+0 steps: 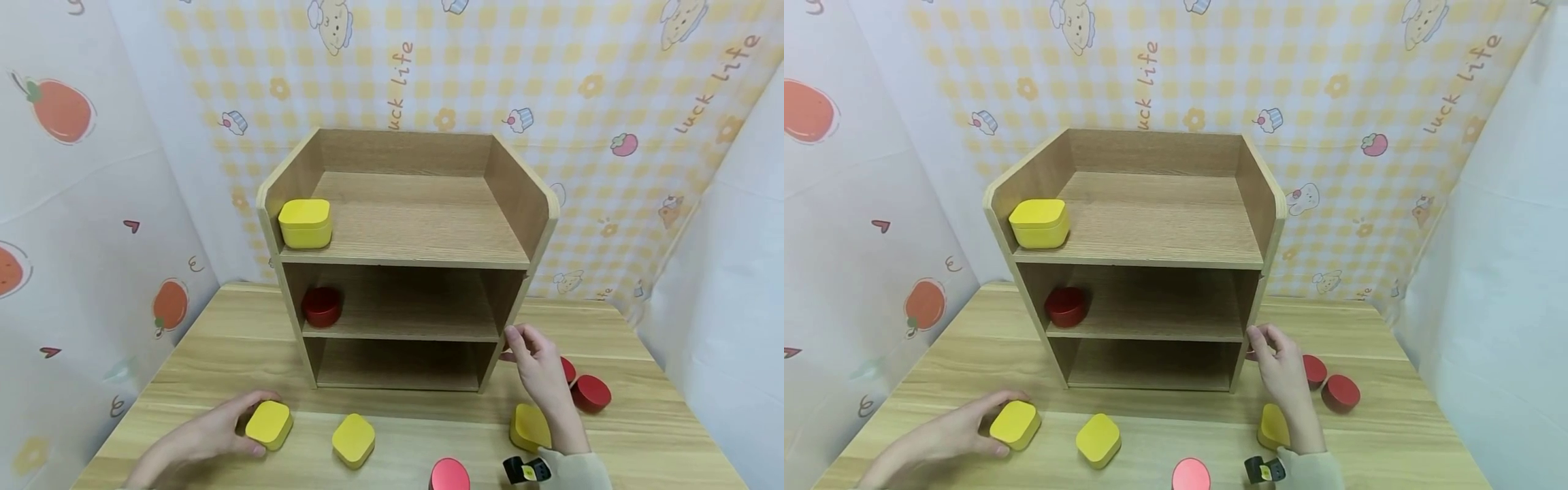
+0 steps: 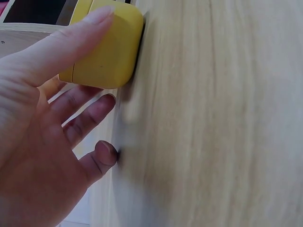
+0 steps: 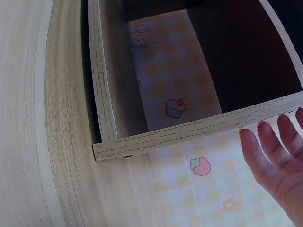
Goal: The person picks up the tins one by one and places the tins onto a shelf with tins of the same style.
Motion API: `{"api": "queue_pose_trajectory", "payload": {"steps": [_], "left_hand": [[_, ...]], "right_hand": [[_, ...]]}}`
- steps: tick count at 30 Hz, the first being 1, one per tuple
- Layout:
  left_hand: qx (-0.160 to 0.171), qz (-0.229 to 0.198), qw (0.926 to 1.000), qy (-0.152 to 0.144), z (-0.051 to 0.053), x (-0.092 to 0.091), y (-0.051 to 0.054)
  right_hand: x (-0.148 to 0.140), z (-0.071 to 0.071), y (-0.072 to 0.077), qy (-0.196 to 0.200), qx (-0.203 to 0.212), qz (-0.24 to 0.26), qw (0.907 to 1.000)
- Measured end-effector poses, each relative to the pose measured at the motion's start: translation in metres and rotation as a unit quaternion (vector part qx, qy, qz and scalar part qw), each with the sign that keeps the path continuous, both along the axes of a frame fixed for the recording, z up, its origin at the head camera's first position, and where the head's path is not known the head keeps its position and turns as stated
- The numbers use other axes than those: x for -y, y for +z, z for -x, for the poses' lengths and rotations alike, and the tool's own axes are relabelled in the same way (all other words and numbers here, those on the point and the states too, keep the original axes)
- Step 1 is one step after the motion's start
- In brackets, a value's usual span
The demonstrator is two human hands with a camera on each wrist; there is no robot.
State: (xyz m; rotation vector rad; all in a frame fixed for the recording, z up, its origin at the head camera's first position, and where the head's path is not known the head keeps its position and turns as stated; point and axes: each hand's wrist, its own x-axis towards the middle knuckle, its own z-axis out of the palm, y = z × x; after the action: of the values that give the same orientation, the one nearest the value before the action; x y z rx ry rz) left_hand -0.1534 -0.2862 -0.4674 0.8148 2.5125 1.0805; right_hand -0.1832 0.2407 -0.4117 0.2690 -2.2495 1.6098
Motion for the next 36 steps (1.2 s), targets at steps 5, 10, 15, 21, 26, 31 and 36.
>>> {"api": "queue_pose_trajectory", "payload": {"steps": [5, 10, 15, 21, 26, 31, 36], "left_hand": [[0.007, 0.01, 0.9998, 0.013, -0.002, -0.001, -0.002], [0.004, 0.003, 0.9999, 0.012, -0.003, -0.002, -0.003], [0.003, 0.014, 0.9996, 0.022, -0.003, -0.005, 0.0], [-0.005, 0.018, 0.9995, 0.025, 0.0, -0.008, 0.005], [-0.006, 0.0, 0.9998, 0.02, 0.001, -0.011, 0.01], [-0.01, 0.015, 0.9992, 0.036, 0.001, -0.018, 0.018], [-0.037, 0.014, 0.9987, 0.032, 0.001, -0.028, 0.029]], "right_hand": [[0.002, 0.0, -0.001, -0.001, 0.002, -0.003, 1.0], [0.002, 0.0, -0.001, -0.001, 0.001, -0.001, 1.0], [0.0, -0.001, -0.001, -0.001, 0.003, -0.004, 1.0], [-0.001, -0.001, 0.0, -0.001, 0.006, -0.01, 0.9999], [0.001, -0.001, 0.003, -0.001, 0.002, -0.003, 1.0], [0.003, -0.002, 0.004, 0.001, -0.007, 0.001, 1.0], [0.003, -0.002, 0.003, -0.001, -0.002, 0.003, 1.0]]}}
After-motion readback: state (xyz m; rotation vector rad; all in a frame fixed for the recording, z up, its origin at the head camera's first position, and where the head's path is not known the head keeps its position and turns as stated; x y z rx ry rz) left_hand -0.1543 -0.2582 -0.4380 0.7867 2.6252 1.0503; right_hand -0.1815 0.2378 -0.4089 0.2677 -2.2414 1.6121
